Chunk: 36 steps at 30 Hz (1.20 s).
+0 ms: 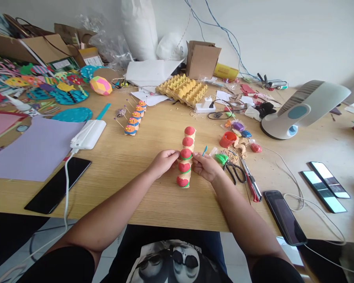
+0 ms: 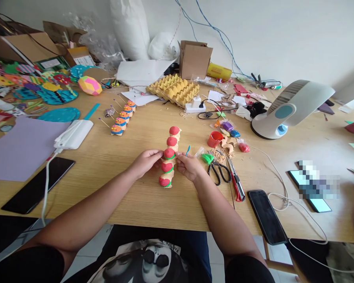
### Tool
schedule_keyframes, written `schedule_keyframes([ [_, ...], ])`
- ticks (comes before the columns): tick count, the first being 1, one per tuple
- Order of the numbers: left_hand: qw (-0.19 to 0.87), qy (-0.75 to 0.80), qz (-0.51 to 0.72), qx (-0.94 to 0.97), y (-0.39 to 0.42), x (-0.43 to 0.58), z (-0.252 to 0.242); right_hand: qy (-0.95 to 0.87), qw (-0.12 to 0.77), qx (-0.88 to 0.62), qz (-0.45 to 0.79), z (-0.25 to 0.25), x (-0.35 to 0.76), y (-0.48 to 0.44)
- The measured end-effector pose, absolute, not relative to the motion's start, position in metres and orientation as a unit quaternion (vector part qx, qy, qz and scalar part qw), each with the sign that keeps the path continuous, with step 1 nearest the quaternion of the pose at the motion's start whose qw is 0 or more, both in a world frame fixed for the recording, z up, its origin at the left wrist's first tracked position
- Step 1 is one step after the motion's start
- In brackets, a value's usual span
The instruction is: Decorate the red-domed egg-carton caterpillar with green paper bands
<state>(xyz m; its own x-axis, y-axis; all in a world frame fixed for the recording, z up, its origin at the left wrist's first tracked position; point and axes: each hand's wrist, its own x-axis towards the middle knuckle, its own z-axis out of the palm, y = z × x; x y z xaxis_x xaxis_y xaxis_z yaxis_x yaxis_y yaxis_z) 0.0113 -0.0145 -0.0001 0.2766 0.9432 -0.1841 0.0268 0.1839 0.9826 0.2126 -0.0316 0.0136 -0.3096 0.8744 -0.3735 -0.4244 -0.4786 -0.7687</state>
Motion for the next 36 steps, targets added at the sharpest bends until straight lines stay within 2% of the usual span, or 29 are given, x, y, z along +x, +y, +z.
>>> schedule_keyframes([
  [18, 0.658, 0.435, 0.402, 0.465, -0.017, 0.012, 0.01, -0.353, 0.45, -0.422, 0.704, 0.013, 0.213, -0.032],
  [24, 0.656, 0.44, 0.384, 0.478, -0.014, 0.011, 0.006, -0.383, 0.401, -0.448, 0.701, 0.017, 0.22, -0.03],
  [27, 0.618, 0.456, 0.371, 0.522, -0.013, 0.009, 0.002, -0.439, 0.35, -0.503, 0.657, 0.016, 0.221, -0.031],
  [30, 0.532, 0.483, 0.361, 0.595, -0.012, 0.005, 0.0, -0.523, 0.31, -0.561, 0.562, 0.014, 0.22, -0.033],
  [36, 0.429, 0.498, 0.344, 0.671, -0.011, 0.0, -0.003, -0.637, 0.301, -0.575, 0.416, 0.016, 0.219, -0.032],
])
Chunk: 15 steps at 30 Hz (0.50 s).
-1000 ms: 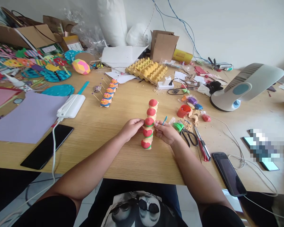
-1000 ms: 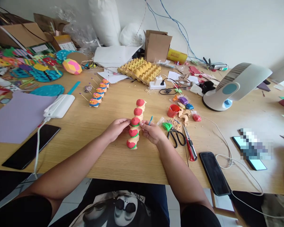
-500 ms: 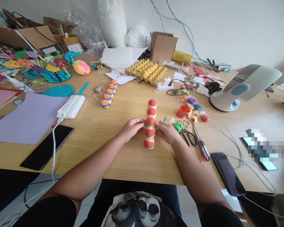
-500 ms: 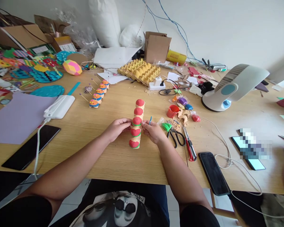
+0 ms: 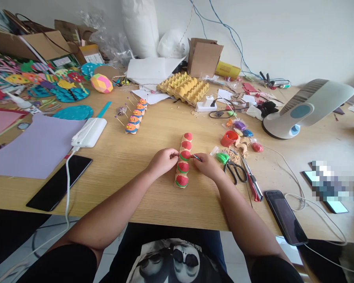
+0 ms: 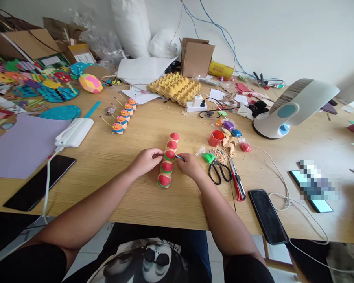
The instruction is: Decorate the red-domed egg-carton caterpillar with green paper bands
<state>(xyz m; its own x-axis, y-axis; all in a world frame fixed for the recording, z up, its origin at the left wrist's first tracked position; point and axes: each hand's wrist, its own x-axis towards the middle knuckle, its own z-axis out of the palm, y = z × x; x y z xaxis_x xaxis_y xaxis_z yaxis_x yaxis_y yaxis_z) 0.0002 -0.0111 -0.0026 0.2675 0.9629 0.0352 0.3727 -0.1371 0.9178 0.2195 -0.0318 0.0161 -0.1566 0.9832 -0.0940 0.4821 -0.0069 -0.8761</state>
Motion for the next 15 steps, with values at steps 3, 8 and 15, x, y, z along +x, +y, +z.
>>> schedule_keyframes([
  [3, 0.352, 0.521, 0.317, 0.71, -0.012, -0.002, -0.002, -0.663, 0.274, -0.595, 0.362, 0.021, 0.223, -0.03],
  [8, 0.252, 0.551, 0.278, 0.745, -0.013, -0.004, -0.001, -0.677, 0.212, -0.695, 0.119, 0.037, 0.238, -0.032],
  [15, 0.233, 0.552, 0.323, 0.733, -0.011, -0.005, 0.001, -0.617, 0.042, -0.786, -0.009, 0.042, 0.259, -0.031],
])
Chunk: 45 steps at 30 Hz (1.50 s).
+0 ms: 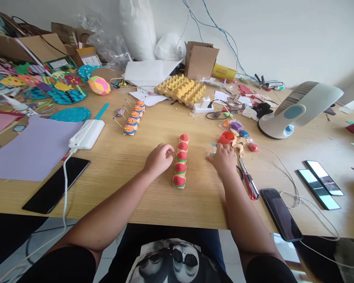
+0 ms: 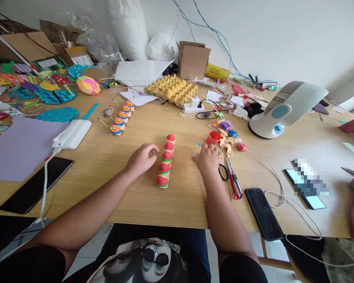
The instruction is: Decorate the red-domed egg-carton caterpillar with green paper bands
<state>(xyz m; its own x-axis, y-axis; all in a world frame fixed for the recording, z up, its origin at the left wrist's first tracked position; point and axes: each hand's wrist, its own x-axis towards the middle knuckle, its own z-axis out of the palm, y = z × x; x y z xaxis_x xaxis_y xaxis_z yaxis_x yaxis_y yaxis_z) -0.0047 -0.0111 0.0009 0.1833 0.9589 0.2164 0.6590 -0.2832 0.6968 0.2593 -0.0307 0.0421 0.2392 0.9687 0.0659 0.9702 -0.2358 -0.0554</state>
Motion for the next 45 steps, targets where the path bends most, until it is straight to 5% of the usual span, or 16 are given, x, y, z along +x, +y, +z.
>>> schedule_keyframes([
  [8, 0.246, 0.526, 0.389, 0.715, -0.012, 0.0, 0.009, -0.617, 0.05, -0.785, -0.012, 0.038, 0.271, -0.024],
  [16, 0.121, 0.4, 0.487, 0.767, -0.021, 0.007, 0.017, -0.785, 0.321, -0.526, -0.064, 0.03, 0.238, -0.028],
  [24, 0.136, 0.393, 0.498, 0.761, -0.024, 0.01, 0.02, -0.849, 0.295, -0.417, -0.137, 0.027, 0.218, -0.046],
  [31, 0.236, 0.395, 0.507, 0.729, -0.024, 0.012, 0.015, -0.824, 0.317, -0.459, -0.099, 0.023, 0.219, -0.046],
  [45, 0.273, 0.369, 0.484, 0.745, -0.031, 0.015, 0.015, -0.832, 0.283, -0.469, -0.087, 0.018, 0.219, -0.044],
])
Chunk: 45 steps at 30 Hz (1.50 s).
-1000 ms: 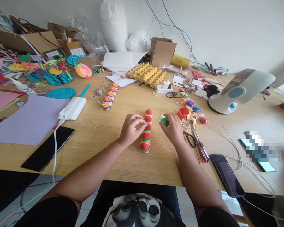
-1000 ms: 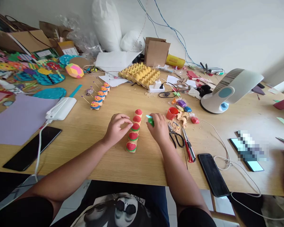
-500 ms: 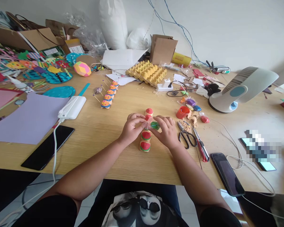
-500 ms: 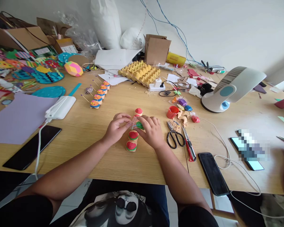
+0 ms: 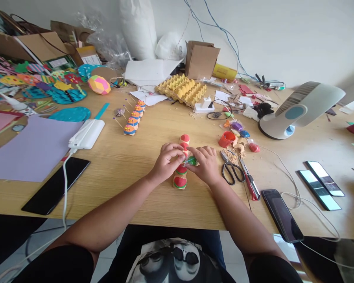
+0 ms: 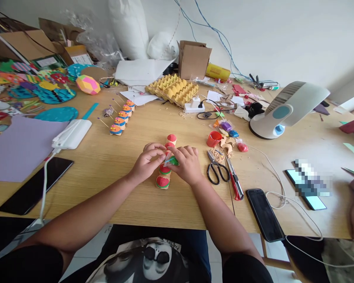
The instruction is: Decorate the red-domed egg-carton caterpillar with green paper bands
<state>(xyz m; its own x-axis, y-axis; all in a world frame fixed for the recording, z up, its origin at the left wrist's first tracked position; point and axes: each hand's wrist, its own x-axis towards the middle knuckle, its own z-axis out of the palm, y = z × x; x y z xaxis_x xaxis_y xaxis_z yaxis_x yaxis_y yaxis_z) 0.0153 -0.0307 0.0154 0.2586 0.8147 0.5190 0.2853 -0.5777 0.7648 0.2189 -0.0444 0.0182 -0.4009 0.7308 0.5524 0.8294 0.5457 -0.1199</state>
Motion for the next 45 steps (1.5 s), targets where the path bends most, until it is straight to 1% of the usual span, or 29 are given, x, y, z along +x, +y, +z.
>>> schedule_keyframes([
  [9, 0.262, 0.365, 0.472, 0.759, -0.033, 0.015, 0.019, -0.837, 0.274, -0.467, -0.085, 0.02, 0.218, -0.046],
  [13, 0.23, 0.359, 0.47, 0.773, -0.032, 0.015, 0.019, -0.837, 0.279, -0.462, -0.087, 0.022, 0.219, -0.047],
  [23, 0.164, 0.375, 0.453, 0.792, -0.028, 0.01, 0.024, -0.845, 0.257, -0.458, -0.103, 0.021, 0.217, -0.047],
  [27, 0.185, 0.363, 0.442, 0.799, -0.023, 0.008, 0.02, -0.851, 0.254, -0.446, -0.107, 0.023, 0.217, -0.048],
  [31, 0.236, 0.345, 0.43, 0.8, -0.019, 0.004, 0.016, -0.856, 0.25, -0.44, -0.105, 0.025, 0.217, -0.048],
  [34, 0.274, 0.344, 0.444, 0.781, -0.018, 0.004, 0.014, -0.847, 0.268, -0.446, -0.11, 0.025, 0.219, -0.048],
  [38, 0.285, 0.373, 0.471, 0.747, -0.022, 0.007, 0.015, -0.815, 0.342, -0.46, -0.091, 0.026, 0.22, -0.051],
  [41, 0.256, 0.396, 0.487, 0.735, -0.026, 0.01, 0.017, -0.788, 0.391, -0.465, -0.095, 0.028, 0.215, -0.056],
  [43, 0.223, 0.394, 0.496, 0.741, -0.028, 0.013, 0.018, -0.79, 0.396, -0.459, -0.09, 0.03, 0.21, -0.057],
  [45, 0.195, 0.389, 0.501, 0.749, -0.03, 0.015, 0.018, -0.801, 0.385, -0.456, -0.056, 0.03, 0.205, -0.056],
])
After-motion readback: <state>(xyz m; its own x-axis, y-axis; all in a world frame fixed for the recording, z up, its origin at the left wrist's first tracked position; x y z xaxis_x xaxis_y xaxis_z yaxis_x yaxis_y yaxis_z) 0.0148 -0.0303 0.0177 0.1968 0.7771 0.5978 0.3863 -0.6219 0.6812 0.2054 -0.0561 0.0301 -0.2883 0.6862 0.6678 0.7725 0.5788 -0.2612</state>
